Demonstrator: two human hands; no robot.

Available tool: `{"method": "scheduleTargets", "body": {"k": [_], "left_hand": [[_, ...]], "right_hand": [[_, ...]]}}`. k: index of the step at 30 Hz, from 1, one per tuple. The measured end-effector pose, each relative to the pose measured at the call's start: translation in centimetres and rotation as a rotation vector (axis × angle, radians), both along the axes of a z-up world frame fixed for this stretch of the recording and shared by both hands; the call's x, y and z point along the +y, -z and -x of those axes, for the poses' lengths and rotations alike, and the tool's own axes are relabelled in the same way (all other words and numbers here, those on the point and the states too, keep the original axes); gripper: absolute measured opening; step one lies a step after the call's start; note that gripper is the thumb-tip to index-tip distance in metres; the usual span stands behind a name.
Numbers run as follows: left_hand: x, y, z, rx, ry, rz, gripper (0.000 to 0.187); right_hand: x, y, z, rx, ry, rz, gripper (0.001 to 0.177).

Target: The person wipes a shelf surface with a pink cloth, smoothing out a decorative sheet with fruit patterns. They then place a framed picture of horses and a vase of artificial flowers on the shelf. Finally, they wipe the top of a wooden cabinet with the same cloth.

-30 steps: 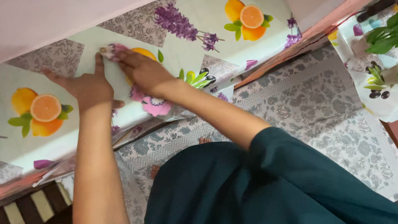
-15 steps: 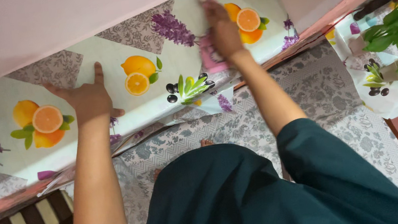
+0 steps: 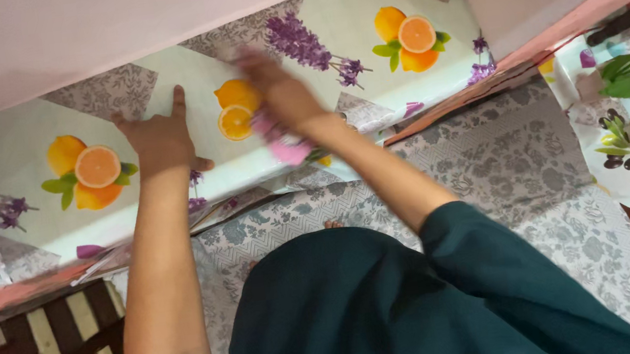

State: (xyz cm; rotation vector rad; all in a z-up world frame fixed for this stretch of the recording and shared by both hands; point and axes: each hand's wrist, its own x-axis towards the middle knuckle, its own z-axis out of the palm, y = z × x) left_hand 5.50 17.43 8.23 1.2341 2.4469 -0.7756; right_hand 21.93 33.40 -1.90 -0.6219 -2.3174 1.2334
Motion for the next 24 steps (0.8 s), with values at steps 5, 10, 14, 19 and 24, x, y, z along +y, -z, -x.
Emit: {"method": "scheduleTargets", "body": {"k": [5,10,14,19,24], "left_hand": [[-0.3,-0.4,-0.2,-0.003,0.008,-0.051,0.152],[0.1,-0.3,-0.2,0.004,-0.011,-0.017,0.152],[0.2,0.0,0.0,0.01,-0.002,-0.013,0.153],[0.0,0.0,-0.1,-0.013,0.002,-0.034,0.153],[0.1,-0.3,-0.2,-0.003,0.007,-0.018,0.151]], "right_hand": [[-3.3,-2.0,3.7,-0.066,-0.122,-0.663,0.043],[1.4,-2.6,1.0,-0.09,0.019,-0.035,0.037],[7.8,-1.6,-4.1,-0.086,0.117,-0.587,0.058],[15.1,0.4,-11.6,-0.138,0.227,-0.673,0.069],[20.8,2.3,-16.3,-0.145,0.387,-0.699,0.045]]}}
